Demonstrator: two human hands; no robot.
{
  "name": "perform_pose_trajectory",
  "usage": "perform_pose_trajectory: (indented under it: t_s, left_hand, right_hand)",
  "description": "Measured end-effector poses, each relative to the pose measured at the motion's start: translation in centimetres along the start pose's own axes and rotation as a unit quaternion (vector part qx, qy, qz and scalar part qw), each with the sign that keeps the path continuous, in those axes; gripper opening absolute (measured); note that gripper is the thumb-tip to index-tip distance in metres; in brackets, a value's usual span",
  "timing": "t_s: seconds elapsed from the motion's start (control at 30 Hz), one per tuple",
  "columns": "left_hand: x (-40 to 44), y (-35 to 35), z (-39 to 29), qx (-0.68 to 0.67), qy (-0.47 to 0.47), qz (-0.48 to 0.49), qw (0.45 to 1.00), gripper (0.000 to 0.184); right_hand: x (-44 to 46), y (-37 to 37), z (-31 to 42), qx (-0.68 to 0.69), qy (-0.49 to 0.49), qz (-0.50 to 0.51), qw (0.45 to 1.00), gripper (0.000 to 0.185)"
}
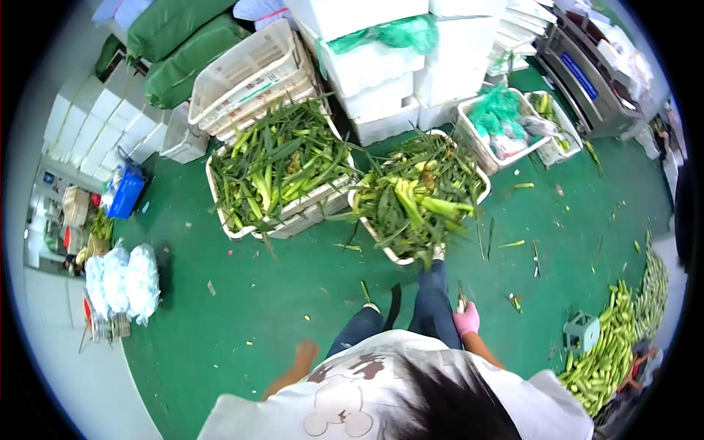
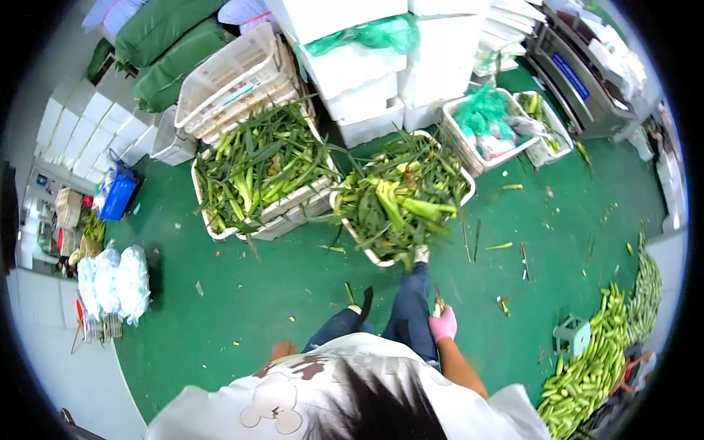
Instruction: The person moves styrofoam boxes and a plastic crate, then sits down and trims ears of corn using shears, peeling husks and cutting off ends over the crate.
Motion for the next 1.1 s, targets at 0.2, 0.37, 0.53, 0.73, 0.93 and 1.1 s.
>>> perform_pose_trajectory:
  t_s: [0.2,0.37,0.53,0.73,0.93,1.1]
  left_hand:
    - [21.9,-6.2,-6.6,-0.277,-0.193,0.086,0.937,0.029]
    - [39.5,-13.6,-19.9,-0.520,-0.214,-0.058,0.825,0.034]
    - [45.0,-25.6,-30.4,-0.467,-0.108,-0.054,0.876,0.035]
    - [31.3,-22.3,-15.5,-0.501,-0.383,-0.213,0.746,0.032]
    - [-5.6,-10.2,-17.7,-0.358,-0.734,-0.113,0.565,0.036]
    - [-16.8,-4.2,-28.9,-0.411,-0.758,0.065,0.502,0.038]
  right_hand:
    - [5.3,-3.5,-10.2,0.132,0.213,-0.045,0.967,0.035]
    - [13.4,-4.2,-19.5,-0.021,0.356,-0.002,0.934,0.037]
    - [22.0,-8.9,-16.0,0.024,0.294,0.087,0.952,0.033]
    - [35.8,-10.6,-8.8,0.112,0.255,0.172,0.945,0.030]
    - [42.8,-6.0,7.9,0.098,0.165,0.270,0.943,0.035]
    - [36.2,4.3,17.1,0.171,0.256,0.404,0.862,0.046]
Point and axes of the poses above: each hand's wrist, its own x-axis towards the middle knuckle, its own y-axis out of the palm, z = x × y, the point moved 2 cm from there along x, towards the middle knuckle, and after that the axes turned 8 degrees about -z, right-handed, at the moved point
